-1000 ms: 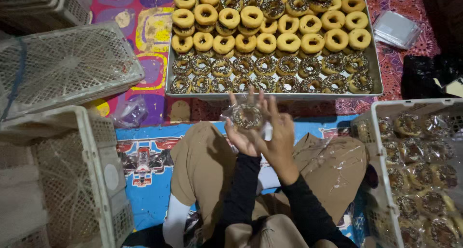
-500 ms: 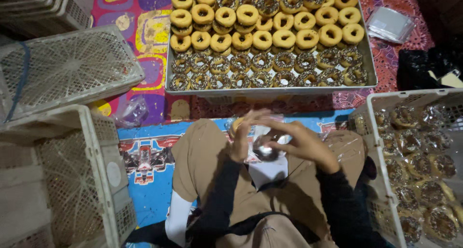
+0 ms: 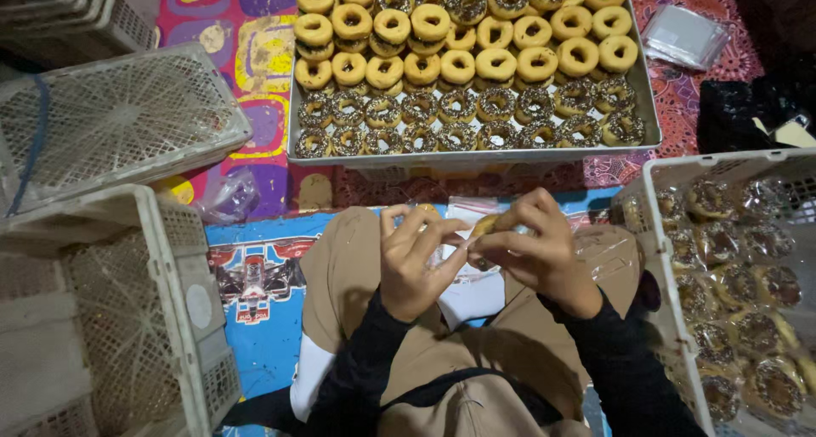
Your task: The person sits on the floor and repeatedly picks donuts from a metal tray, places them into small clear plastic bags, and puts the filled bags into a white plastic crate. The process is repeated for both plain and chocolate-sprinkled donuts.
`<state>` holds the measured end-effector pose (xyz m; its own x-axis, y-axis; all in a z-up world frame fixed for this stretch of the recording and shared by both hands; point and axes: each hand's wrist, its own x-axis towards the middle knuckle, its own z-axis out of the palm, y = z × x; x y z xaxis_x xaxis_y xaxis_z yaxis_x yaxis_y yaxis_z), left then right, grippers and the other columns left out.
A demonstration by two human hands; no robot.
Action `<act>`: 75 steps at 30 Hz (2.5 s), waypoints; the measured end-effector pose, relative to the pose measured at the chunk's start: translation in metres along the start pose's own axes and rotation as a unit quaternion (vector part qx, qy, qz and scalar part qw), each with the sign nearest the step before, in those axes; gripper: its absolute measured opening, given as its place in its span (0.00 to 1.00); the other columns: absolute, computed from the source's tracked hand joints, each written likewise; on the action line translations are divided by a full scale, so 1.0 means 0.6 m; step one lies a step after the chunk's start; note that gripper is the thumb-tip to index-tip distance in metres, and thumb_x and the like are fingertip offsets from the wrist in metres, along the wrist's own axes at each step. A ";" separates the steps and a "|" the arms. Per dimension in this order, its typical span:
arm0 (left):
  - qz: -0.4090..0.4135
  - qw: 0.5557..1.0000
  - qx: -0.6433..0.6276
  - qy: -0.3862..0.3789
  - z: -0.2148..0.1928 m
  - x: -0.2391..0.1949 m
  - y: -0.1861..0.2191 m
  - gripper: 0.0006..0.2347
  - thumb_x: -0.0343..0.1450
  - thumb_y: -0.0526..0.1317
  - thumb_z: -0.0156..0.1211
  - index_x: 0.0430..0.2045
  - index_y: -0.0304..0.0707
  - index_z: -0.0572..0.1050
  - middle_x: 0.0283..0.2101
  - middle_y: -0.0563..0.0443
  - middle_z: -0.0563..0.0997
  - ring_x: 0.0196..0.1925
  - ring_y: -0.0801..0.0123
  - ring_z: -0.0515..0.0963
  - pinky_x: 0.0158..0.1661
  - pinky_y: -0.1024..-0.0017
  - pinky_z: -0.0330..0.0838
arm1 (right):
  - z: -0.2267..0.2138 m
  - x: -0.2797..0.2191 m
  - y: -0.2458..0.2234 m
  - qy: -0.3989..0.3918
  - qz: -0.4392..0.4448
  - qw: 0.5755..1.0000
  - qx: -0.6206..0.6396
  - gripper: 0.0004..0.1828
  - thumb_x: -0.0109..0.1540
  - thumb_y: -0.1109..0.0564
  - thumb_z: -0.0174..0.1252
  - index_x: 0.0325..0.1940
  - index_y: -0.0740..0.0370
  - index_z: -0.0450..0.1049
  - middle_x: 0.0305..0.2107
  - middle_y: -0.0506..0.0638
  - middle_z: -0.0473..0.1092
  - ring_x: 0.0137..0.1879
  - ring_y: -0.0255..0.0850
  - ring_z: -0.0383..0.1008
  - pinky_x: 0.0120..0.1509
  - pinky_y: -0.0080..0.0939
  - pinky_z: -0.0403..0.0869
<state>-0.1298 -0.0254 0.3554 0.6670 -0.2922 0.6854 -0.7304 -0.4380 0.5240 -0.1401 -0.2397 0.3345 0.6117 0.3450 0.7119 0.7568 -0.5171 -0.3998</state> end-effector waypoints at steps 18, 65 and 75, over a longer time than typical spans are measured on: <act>-0.160 0.972 -0.171 0.035 -0.041 -0.053 -0.102 0.08 0.81 0.39 0.52 0.42 0.29 0.69 0.58 0.39 0.74 0.53 0.68 0.81 0.43 0.75 0.76 | 0.134 0.003 0.100 -0.153 0.161 0.833 0.507 0.36 0.54 0.59 0.70 0.65 0.62 0.66 0.61 0.50 0.66 0.68 0.42 0.66 0.73 0.44 0.65; -0.088 0.908 0.056 -0.405 0.277 -0.244 -0.481 0.27 0.55 0.35 0.69 0.52 0.41 0.75 0.57 0.39 0.76 0.59 0.42 0.74 0.59 0.52 0.69 | -0.429 -0.719 0.125 0.291 0.538 0.685 -0.395 0.24 0.66 0.58 0.74 0.61 0.66 0.71 0.40 0.52 0.75 0.42 0.41 0.75 0.48 0.41 0.72; -0.406 0.831 -0.275 -0.261 0.195 -0.260 -0.494 0.14 0.73 0.31 0.54 0.53 0.32 0.73 0.54 0.40 0.79 0.56 0.65 0.78 0.56 0.73 0.72 | -0.460 -0.916 0.260 0.252 0.637 0.702 -0.196 0.20 0.68 0.54 0.67 0.61 0.64 0.74 0.46 0.53 0.76 0.50 0.39 0.74 0.53 0.38 0.72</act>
<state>0.0000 0.0507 0.0343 0.8408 -0.4830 -0.2445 0.1306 -0.2574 0.9574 -0.4217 -0.7259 0.0403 0.5008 -0.8623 0.0753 -0.5112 -0.3648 -0.7782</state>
